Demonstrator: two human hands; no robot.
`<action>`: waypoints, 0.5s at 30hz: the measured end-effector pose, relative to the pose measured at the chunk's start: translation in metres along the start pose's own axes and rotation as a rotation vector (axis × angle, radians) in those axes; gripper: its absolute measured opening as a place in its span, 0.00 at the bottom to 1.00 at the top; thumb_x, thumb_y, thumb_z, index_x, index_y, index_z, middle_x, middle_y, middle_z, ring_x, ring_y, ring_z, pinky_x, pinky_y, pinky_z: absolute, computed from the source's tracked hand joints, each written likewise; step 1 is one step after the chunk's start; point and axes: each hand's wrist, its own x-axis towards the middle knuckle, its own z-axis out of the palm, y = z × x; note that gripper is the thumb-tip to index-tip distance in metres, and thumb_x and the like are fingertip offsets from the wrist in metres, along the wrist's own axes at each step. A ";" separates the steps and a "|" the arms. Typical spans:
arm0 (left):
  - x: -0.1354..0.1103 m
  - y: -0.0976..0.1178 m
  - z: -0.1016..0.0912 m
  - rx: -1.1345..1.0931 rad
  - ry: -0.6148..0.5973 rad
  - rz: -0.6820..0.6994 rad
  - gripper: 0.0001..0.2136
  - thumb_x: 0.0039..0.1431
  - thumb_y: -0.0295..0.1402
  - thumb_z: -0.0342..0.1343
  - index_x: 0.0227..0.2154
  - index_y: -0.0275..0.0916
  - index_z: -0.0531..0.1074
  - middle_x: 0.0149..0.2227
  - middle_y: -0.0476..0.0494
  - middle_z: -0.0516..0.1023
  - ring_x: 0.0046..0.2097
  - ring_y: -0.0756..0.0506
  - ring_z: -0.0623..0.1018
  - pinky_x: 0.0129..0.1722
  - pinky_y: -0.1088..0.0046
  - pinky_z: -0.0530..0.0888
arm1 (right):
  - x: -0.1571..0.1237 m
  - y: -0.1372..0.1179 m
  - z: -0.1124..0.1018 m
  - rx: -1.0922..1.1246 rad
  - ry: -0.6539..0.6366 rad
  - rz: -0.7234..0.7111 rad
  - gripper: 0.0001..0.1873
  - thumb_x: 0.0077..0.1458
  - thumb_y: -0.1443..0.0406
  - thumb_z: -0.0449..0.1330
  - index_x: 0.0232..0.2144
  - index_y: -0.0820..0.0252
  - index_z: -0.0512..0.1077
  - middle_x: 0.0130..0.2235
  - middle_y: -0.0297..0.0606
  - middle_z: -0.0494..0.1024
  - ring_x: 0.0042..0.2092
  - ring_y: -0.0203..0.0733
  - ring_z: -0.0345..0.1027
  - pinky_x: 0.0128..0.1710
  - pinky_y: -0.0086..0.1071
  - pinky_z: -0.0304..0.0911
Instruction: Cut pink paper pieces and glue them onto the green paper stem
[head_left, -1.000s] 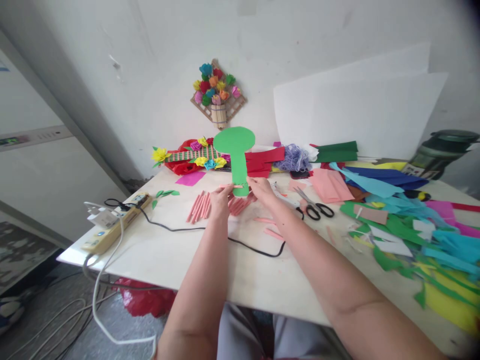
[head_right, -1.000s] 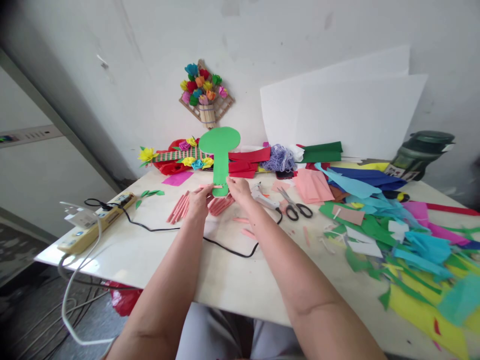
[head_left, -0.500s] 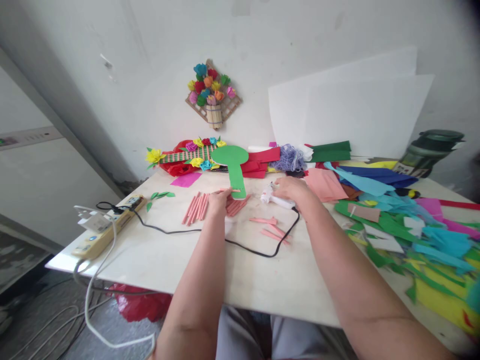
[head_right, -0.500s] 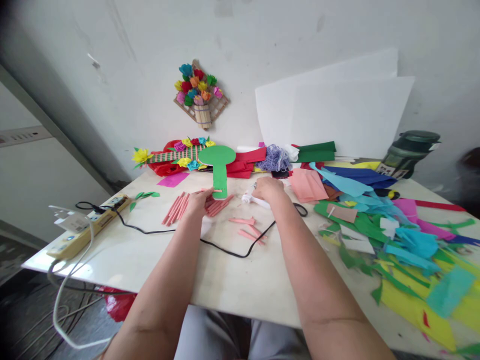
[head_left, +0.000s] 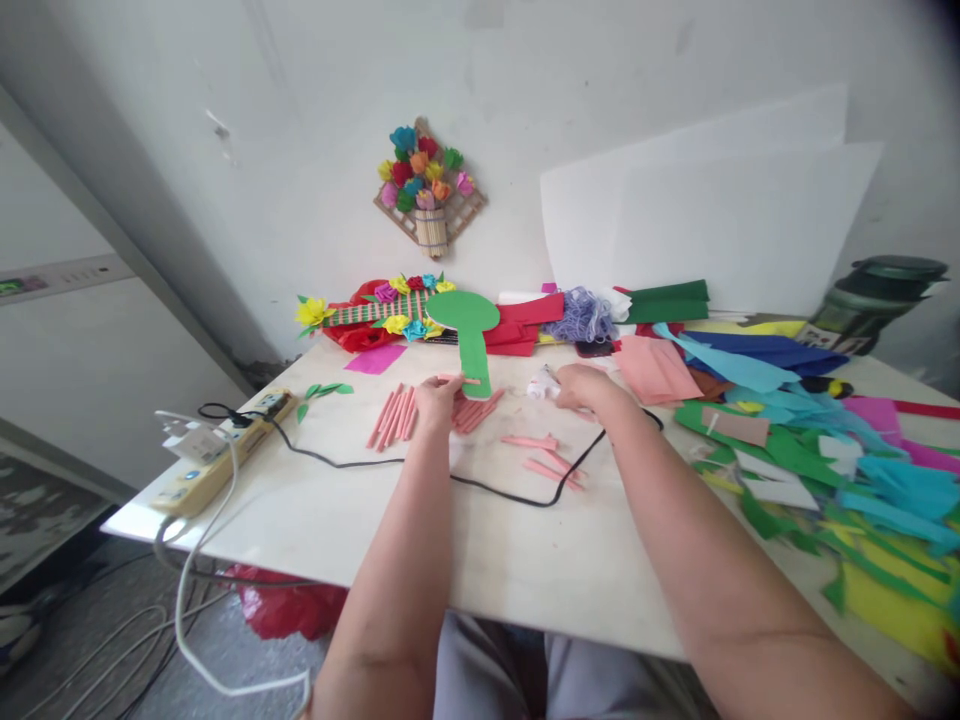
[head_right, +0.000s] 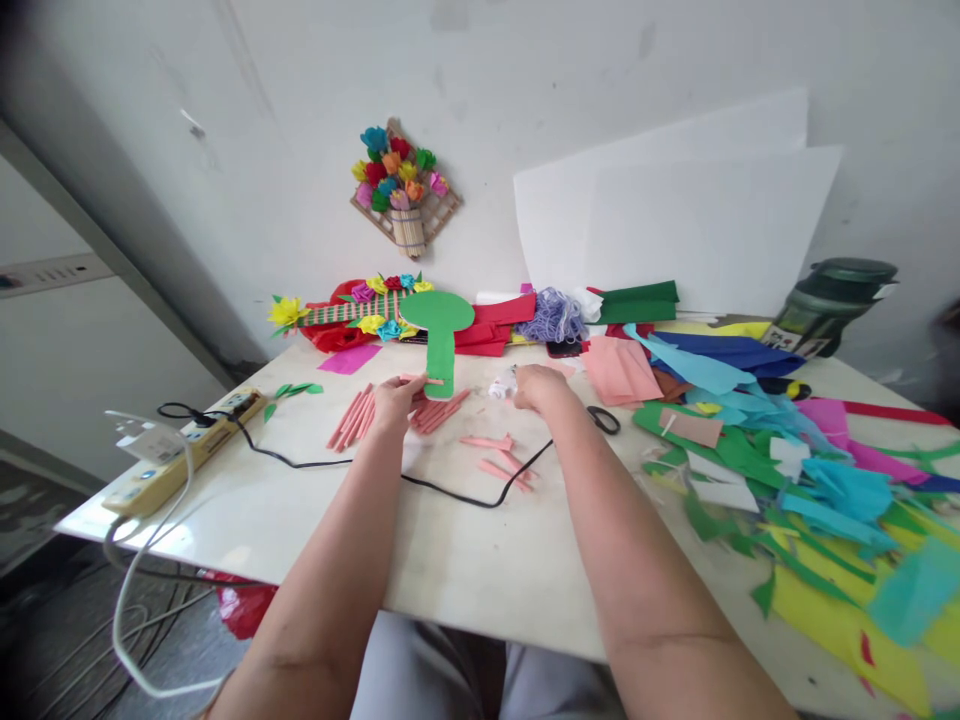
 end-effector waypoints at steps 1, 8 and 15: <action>0.001 -0.001 -0.001 0.006 -0.001 0.011 0.14 0.30 0.34 0.67 0.18 0.35 0.68 0.17 0.48 0.71 0.20 0.49 0.71 0.22 0.73 0.68 | -0.001 0.001 -0.001 0.023 0.009 0.012 0.23 0.42 0.70 0.57 0.44 0.68 0.73 0.42 0.54 0.76 0.45 0.52 0.71 0.38 0.35 0.64; 0.006 -0.004 -0.005 0.086 -0.021 0.055 0.15 0.31 0.36 0.67 0.19 0.35 0.67 0.17 0.50 0.70 0.21 0.50 0.71 0.21 0.75 0.65 | -0.007 0.007 -0.008 0.204 0.279 0.119 0.19 0.47 0.66 0.55 0.43 0.62 0.73 0.45 0.51 0.76 0.47 0.52 0.70 0.41 0.36 0.63; 0.001 0.001 -0.006 0.192 -0.005 0.120 0.14 0.33 0.38 0.67 0.20 0.35 0.70 0.17 0.49 0.70 0.22 0.51 0.69 0.23 0.76 0.64 | 0.007 0.001 -0.003 0.701 0.449 0.003 0.15 0.45 0.60 0.60 0.36 0.64 0.74 0.32 0.43 0.77 0.35 0.46 0.71 0.33 0.33 0.65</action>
